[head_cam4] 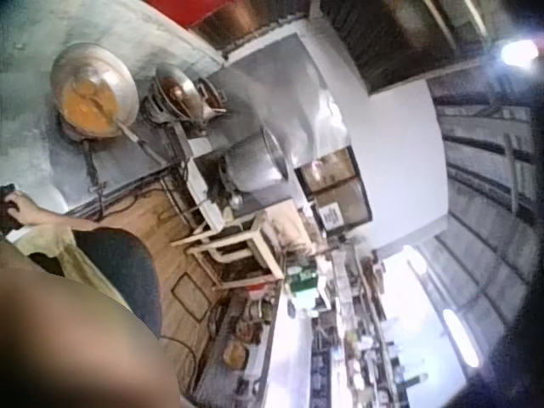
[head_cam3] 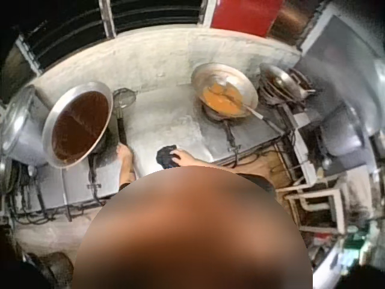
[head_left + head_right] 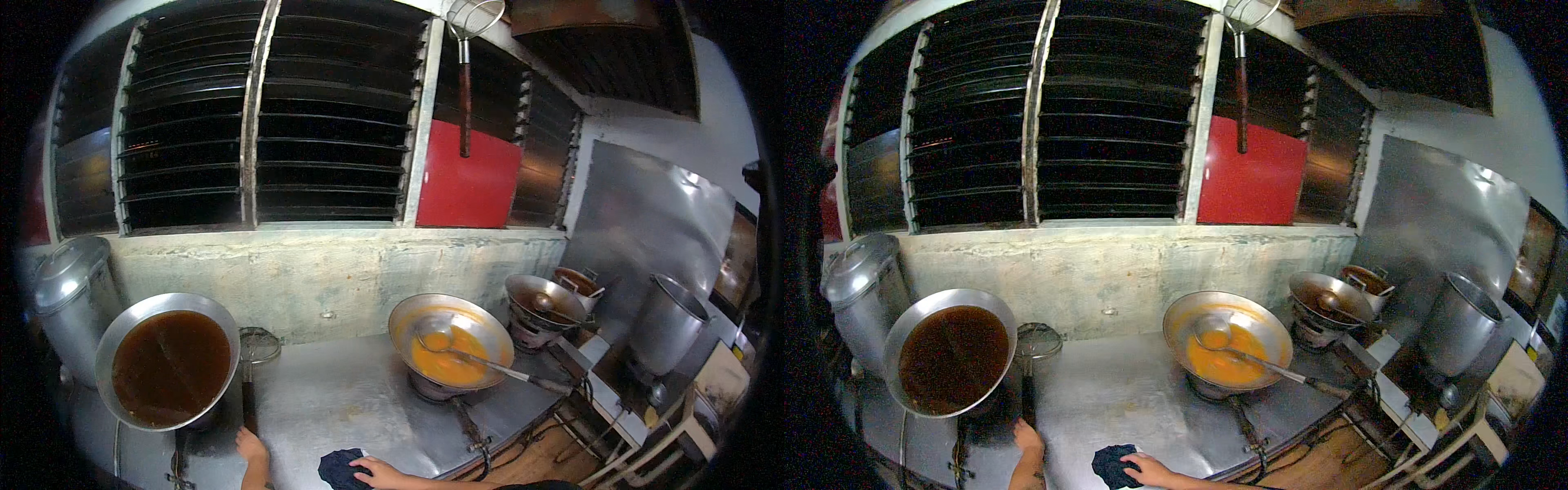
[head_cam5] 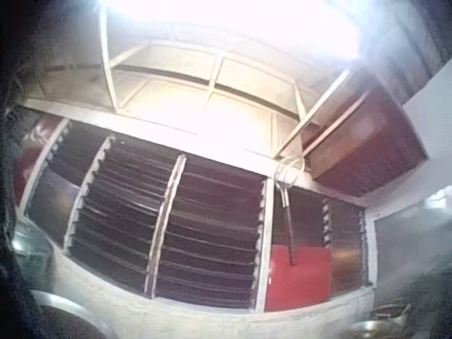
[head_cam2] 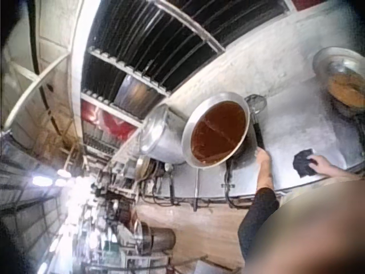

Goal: The person wipes a stainless steel countertop with a cloth, rinses the cloth in a sink, and continues wiping around large pots and pans. The person also moves a pot and handles a ladle and a plastic container during the cleaning process.

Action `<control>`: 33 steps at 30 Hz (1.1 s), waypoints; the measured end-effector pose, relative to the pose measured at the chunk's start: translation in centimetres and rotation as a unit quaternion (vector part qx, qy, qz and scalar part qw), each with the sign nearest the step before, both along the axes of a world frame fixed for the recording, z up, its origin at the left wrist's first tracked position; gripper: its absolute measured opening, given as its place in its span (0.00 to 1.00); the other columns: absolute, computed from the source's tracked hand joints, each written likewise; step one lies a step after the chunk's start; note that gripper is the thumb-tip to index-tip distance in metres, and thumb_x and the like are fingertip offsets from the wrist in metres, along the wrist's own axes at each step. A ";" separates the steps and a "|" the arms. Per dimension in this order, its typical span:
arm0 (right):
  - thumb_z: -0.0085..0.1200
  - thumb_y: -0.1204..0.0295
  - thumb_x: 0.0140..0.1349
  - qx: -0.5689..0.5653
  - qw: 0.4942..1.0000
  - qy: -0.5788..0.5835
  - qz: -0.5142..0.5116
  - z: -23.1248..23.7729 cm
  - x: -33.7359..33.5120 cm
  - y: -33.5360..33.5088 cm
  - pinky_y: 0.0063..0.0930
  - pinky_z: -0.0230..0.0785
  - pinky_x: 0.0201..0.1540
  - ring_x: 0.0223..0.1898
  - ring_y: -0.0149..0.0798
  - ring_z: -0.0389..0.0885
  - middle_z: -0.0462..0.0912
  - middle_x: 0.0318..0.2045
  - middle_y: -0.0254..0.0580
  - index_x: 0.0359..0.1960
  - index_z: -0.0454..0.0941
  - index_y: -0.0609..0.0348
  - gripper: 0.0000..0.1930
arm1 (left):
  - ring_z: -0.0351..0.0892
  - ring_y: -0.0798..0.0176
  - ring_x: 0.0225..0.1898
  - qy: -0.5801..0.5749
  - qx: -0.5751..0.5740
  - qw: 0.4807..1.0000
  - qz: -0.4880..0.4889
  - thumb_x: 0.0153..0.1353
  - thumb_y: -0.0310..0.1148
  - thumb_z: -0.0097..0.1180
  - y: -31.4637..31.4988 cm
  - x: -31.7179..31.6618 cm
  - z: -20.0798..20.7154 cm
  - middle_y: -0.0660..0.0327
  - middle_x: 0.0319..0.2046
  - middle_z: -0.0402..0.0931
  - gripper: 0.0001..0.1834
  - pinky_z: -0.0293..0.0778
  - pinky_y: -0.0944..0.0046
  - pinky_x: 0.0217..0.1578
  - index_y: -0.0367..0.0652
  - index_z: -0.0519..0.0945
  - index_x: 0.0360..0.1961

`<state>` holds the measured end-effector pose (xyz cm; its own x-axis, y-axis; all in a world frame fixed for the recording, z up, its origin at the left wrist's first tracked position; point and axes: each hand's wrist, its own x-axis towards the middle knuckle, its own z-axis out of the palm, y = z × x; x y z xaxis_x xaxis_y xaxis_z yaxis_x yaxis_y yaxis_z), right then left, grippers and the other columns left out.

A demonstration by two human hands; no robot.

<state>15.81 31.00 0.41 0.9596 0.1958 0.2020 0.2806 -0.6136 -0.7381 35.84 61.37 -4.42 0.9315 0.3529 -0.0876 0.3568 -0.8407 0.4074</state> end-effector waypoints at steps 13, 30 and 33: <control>0.51 0.76 0.63 0.182 0.980 0.056 -0.065 7.1 -0.1 4.8 0.36 0.71 0.54 0.54 0.45 0.76 0.70 0.58 0.52 0.68 0.56 0.53 0.31 | 0.70 0.39 0.55 -0.195 -0.438 0.846 -0.234 0.64 0.40 0.53 -15.2 -12.4 7.2 0.36 0.53 0.68 0.33 0.64 0.50 0.57 0.28 0.58 0.61; 0.55 0.70 0.65 0.519 0.852 -0.031 -0.065 36.8 -7.0 -16.5 0.26 0.76 0.31 0.32 0.29 0.78 0.77 0.38 0.35 0.61 0.62 0.53 0.24 | 0.67 0.67 0.55 -0.077 -0.535 0.529 -0.654 0.71 0.42 0.45 -40.4 -11.8 42.1 0.61 0.52 0.71 0.25 0.63 0.65 0.57 0.39 0.65 0.64; 0.52 0.72 0.65 0.473 0.874 -0.102 -0.051 41.8 -7.8 -21.7 0.28 0.73 0.19 0.20 0.33 0.77 0.77 0.30 0.38 0.60 0.60 0.51 0.22 | 0.66 0.65 0.58 -0.055 -0.522 0.492 -0.695 0.72 0.49 0.42 -45.8 -11.4 48.0 0.59 0.56 0.70 0.30 0.61 0.63 0.59 0.40 0.62 0.66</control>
